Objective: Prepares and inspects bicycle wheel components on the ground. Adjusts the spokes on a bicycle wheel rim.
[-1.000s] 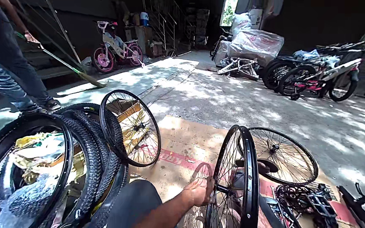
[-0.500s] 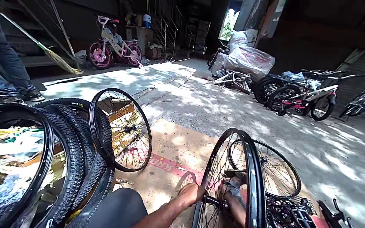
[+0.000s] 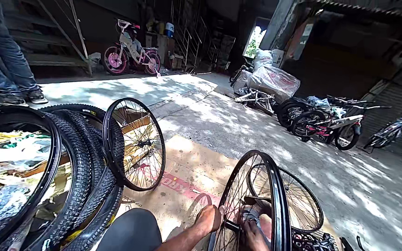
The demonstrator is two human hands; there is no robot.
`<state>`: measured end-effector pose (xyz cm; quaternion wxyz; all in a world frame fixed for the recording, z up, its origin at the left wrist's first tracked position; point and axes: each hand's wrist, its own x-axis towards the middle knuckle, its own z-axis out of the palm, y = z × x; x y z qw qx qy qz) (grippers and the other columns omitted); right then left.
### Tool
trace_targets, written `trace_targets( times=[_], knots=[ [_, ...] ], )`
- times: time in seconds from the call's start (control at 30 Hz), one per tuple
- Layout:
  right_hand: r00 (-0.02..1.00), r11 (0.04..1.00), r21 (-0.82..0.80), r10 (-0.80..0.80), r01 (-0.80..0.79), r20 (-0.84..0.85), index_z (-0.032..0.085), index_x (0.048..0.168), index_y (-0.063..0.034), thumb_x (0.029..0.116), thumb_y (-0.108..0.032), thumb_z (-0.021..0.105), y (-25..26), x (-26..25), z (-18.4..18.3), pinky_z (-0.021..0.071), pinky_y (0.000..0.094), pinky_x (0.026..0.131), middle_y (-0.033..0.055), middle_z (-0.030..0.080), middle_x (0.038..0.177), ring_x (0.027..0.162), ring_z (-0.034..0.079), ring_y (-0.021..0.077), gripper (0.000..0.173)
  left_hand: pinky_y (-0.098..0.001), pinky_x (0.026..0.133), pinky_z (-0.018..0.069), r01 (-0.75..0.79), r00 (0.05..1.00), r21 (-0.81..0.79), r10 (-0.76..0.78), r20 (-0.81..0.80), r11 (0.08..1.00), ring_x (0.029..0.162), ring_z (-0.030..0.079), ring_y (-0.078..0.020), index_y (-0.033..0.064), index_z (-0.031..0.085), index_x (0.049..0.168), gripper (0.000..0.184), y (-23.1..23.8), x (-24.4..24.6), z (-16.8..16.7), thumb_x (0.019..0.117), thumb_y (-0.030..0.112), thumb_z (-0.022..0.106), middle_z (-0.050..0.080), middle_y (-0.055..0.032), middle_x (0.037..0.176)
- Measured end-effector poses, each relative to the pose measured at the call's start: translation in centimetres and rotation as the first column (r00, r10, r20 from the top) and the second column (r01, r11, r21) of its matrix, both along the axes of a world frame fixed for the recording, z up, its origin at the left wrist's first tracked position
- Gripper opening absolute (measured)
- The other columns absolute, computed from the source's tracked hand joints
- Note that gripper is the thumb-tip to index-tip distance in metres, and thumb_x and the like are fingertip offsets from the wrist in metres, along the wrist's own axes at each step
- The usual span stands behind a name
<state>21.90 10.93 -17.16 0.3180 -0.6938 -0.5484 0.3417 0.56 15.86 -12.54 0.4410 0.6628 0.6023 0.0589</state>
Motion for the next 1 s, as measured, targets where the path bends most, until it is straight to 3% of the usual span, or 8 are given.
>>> trace_targets(
  times=[0.17, 0.33, 0.47, 0.6, 0.7, 0.8, 0.9, 1.0],
  knots=[
    [0.999, 1.0, 0.001, -0.003, 0.003, 0.039, 0.06, 0.128, 0.004, 0.1087, -0.025, 0.046, -0.1, -0.6, 0.6, 0.0529, 0.0432, 0.093, 0.0186, 0.067, 0.109, 0.1, 0.065, 0.0239, 0.037, -0.0585, 0.104, 0.0474, 0.013, 1.0, 0.007, -0.013, -0.01, 1.0, 0.124, 0.061, -0.0376, -0.0025, 0.067, 0.116, 0.071, 0.1, -0.2, -0.2, 0.1091, 0.052, 0.023, 0.065, -0.024, 0.126],
    [0.998, 1.0, 0.018, 0.01, -0.011, 0.054, 0.059, 0.132, 0.0069, 0.1081, -0.023, 0.048, -0.1, -0.7, 0.6, 0.0487, 0.0432, 0.104, 0.0227, 0.067, 0.12, 0.113, 0.064, 0.0265, 0.04, -0.0581, 0.104, 0.0472, 0.043, 0.999, 0.012, -0.043, -0.024, 0.999, 0.126, 0.06, -0.0383, -0.0037, 0.067, 0.118, 0.067, -0.2, -0.5, -0.1, 0.1096, 0.048, 0.024, 0.065, -0.0247, 0.128],
    [0.999, 0.998, 0.056, -0.02, 0.023, -0.048, 0.061, 0.124, 0.0046, 0.1071, -0.022, 0.049, 0.2, -0.6, -0.4, 0.0548, 0.0408, 0.083, 0.0155, 0.066, 0.099, 0.087, 0.064, 0.0198, 0.034, -0.0584, 0.104, 0.0472, 0.03, 0.999, 0.018, -0.03, -0.015, 0.999, 0.125, 0.06, -0.0378, -0.003, 0.067, 0.117, 0.071, 0.0, -0.6, -0.2, 0.1089, 0.052, 0.023, 0.065, -0.0243, 0.128],
    [0.995, 0.997, 0.075, -0.015, 0.022, -0.098, 0.064, 0.111, 0.0038, 0.1052, -0.018, 0.051, -0.3, -1.7, 0.4, 0.0536, 0.0391, 0.078, 0.011, 0.064, 0.088, 0.08, 0.062, 0.0163, 0.026, -0.0588, 0.104, 0.0473, 0.014, 1.0, -0.021, -0.014, -0.013, 1.0, 0.123, 0.061, -0.038, -0.0042, 0.067, 0.115, 0.074, -0.1, -1.0, -0.1, 0.1084, 0.055, 0.023, 0.065, -0.0252, 0.125],
    [0.988, 0.999, 0.028, -0.018, 0.022, -0.153, 0.061, 0.114, 0.002, 0.106, -0.022, 0.048, -0.2, -2.0, -1.6, 0.0543, 0.0382, 0.07, 0.0087, 0.062, 0.084, 0.072, 0.061, 0.0151, 0.028, -0.0564, 0.088, 0.054, 0.0, 1.0, -0.06, -0.001, -0.008, 0.998, 0.1, 0.069, -0.0345, 0.0007, 0.068, 0.11, 0.077, -0.2, -1.4, -1.0, 0.106, 0.063, 0.023, 0.069, -0.0209, 0.108],
    [0.986, 0.983, -0.178, -0.075, 0.048, -0.148, 0.058, 0.12, 0.001, 0.1121, -0.029, 0.038, -1.2, -4.0, 0.2, 0.0533, 0.0378, 0.068, 0.0102, 0.062, 0.085, 0.071, 0.06, 0.0177, 0.038, -0.0655, 0.099, 0.0483, -0.057, 0.98, -0.149, 0.084, 0.179, 0.987, 0.122, 0.061, -0.0437, 0.0078, 0.037, 0.156, 0.079, -1.9, -2.0, -1.3, 0.1045, 0.066, 0.026, 0.059, -0.0269, 0.137],
    [0.988, 0.995, -0.068, -0.078, 0.069, -0.136, 0.057, 0.124, 0.0014, 0.1119, -0.034, 0.035, 0.2, -3.4, -2.6, 0.0521, 0.0372, 0.066, 0.0053, 0.059, 0.078, 0.065, 0.056, 0.015, 0.044, -0.0689, 0.103, 0.0453, -0.185, 0.811, -0.29, 0.313, 0.495, 0.939, 0.135, 0.051, -0.0455, 0.0154, 0.004, 0.166, 0.089, -4.5, -1.0, -1.9, 0.1018, 0.069, 0.034, 0.043, -0.0287, 0.154],
    [0.962, 0.996, -0.044, -0.085, 0.076, -0.26, 0.042, 0.138, 0.0064, 0.1137, -0.032, 0.028, 0.6, -3.8, -2.2, 0.0561, 0.0363, 0.062, 0.0081, 0.064, 0.081, 0.064, 0.063, 0.0147, 0.047, -0.0563, 0.116, 0.0371, -0.156, 0.565, -0.386, 0.402, 0.72, 0.909, 0.144, 0.041, -0.0351, 0.004, 0.018, 0.162, 0.081, -5.7, -0.4, -1.4, 0.1057, 0.06, 0.035, 0.034, -0.0248, 0.16]
  ],
)
